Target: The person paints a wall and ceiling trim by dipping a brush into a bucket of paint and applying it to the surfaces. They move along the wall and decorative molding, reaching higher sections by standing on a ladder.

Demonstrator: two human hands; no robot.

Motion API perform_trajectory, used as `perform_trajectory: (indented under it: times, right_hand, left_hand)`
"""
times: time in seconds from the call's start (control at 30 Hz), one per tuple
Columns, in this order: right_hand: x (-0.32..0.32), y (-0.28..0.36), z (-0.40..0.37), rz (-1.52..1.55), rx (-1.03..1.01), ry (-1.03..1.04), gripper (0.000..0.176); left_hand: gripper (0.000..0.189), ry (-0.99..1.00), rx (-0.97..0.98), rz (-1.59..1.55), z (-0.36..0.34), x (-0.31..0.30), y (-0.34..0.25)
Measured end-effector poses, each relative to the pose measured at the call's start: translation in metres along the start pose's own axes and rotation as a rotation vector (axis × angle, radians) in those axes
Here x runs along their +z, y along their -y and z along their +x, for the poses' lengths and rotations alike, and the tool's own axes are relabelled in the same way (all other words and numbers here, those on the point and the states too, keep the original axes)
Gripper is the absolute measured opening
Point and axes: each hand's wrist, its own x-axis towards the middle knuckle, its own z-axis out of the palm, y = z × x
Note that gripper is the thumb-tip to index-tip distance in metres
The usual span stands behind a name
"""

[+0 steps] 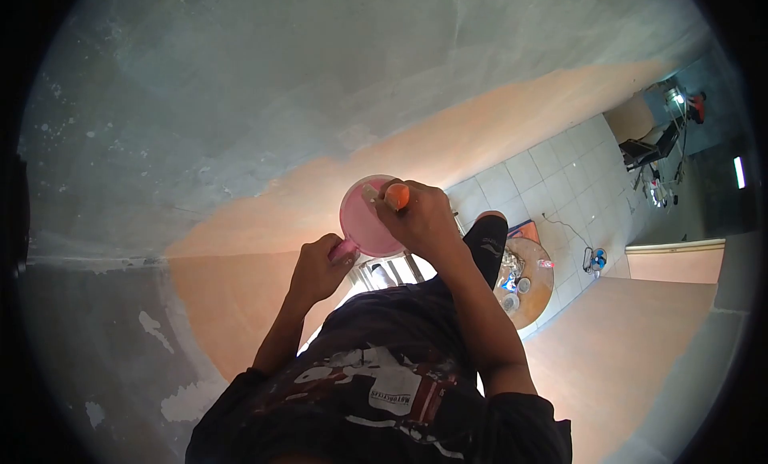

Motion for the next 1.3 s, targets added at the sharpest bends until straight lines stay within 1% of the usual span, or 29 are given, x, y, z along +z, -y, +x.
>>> perform_trajectory:
  times: [0.07,0.13,0.2,0.27,0.33,0.37,0.43,0.47,0.5,0.57,0.63,0.67,0.73,0.77,0.8,0.9,0.93,1.0,1.07,1.1,1.13,1.17,1.2,1.27,1.3]
  right_hand:
    - [0.000,-0.005,0.000,-0.047,-0.002,-0.029,0.016]
    - [0.003,-0.016,0.004,-0.137,-0.001,0.033,0.018]
    - [0.005,-0.023,0.003,-0.152,-0.017,0.042,0.019]
    - [0.002,-0.020,0.001,-0.159,-0.031,0.059,0.020]
    - [-0.012,-0.005,0.001,-0.063,0.042,-0.015,0.018]
    - [-0.017,-0.004,0.003,-0.068,0.025,-0.016,0.018]
    - [-0.025,-0.002,-0.001,0.082,0.074,-0.084,0.015]
    - [-0.027,-0.003,0.000,0.080,0.060,-0.082,0.015]
    - [-0.028,-0.003,0.001,0.083,0.086,-0.085,0.016]
    - [-0.026,-0.005,-0.009,0.090,0.139,-0.064,0.016]
    - [-0.026,-0.004,-0.009,0.168,0.213,-0.083,0.017]
    - [-0.027,-0.006,-0.009,0.171,0.201,-0.081,0.017]
    - [-0.023,-0.015,-0.017,0.343,0.252,-0.144,0.018]
    - [-0.024,-0.023,-0.019,0.426,0.287,-0.136,0.019]
    - [-0.024,-0.031,-0.021,0.428,0.285,-0.135,0.019]
    - [-0.023,-0.043,-0.033,0.739,0.434,-0.282,0.021]
    - [-0.022,-0.049,-0.038,0.742,0.420,-0.283,0.021]
    - [-0.020,-0.066,-0.046,1.022,0.508,-0.292,0.023]
    - [-0.017,-0.077,-0.054,1.195,0.557,-0.277,0.024]
    - [-0.015,-0.078,-0.056,1.227,0.571,-0.304,0.029]
    - [-0.009,-0.087,-0.060,1.339,0.563,-0.303,0.028]
    - [-0.004,-0.095,-0.065,1.372,0.540,-0.265,0.027]
    - [0.001,-0.098,-0.065,1.494,0.477,-0.218,0.026]
    - [0.006,-0.089,-0.065,1.541,0.473,-0.241,0.025]
    - [0.008,-0.084,-0.063,1.562,0.454,-0.261,0.024]
  left_hand:
    - [0.028,-0.013,0.034,-0.009,0.004,0.002,-0.001]
    - [0.028,-0.009,0.040,-0.002,0.010,0.004,-0.006]
    - [0.028,-0.005,0.027,0.009,0.011,0.003,-0.007]
    - [0.031,0.014,0.017,-0.021,0.011,0.003,-0.007]
    - [0.032,0.023,0.004,-0.010,0.007,0.001,-0.009]
    - [0.032,0.025,0.002,-0.002,0.009,0.001,-0.011]
    - [0.033,0.002,0.003,-0.029,0.007,0.004,-0.011]
    - [0.034,-0.009,-0.001,-0.052,0.006,0.006,-0.008]
    - [0.033,-0.030,0.033,-0.054,0.005,0.009,-0.005]
    - [0.033,-0.040,0.020,-0.071,0.003,0.012,-0.001]
    - [0.031,-0.062,0.022,-0.084,-0.001,0.014,0.000]
    - [0.031,-0.075,0.026,-0.082,-0.001,0.013,0.000]
    - [0.032,-0.065,-0.003,-0.103,-0.007,0.013,0.002]
    - [0.032,-0.066,-0.007,-0.100,-0.009,0.012,0.002]
    - [0.032,-0.068,-0.012,-0.105,-0.009,0.011,0.002]
    - [0.032,-0.077,-0.026,-0.117,-0.013,0.009,-0.001]
    - [0.032,-0.084,-0.027,-0.122,-0.013,0.007,-0.001]
    - [0.032,-0.084,-0.034,-0.106,-0.013,0.007,0.003]
    - [0.032,-0.097,0.002,-0.079,-0.012,0.005,0.002]
    - [0.033,-0.106,0.013,-0.063,-0.011,0.004,0.002]
    - [0.033,-0.115,0.025,-0.046,-0.011,0.004,0.002]
    - [0.032,-0.126,0.045,-0.062,-0.009,0.004,0.004]
    - [0.030,-0.134,0.064,-0.078,-0.009,0.004,0.006]
    - [0.032,-0.137,0.087,-0.035,-0.006,0.001,0.003]
    - [0.034,-0.120,0.060,-0.029,-0.004,0.000,0.003]
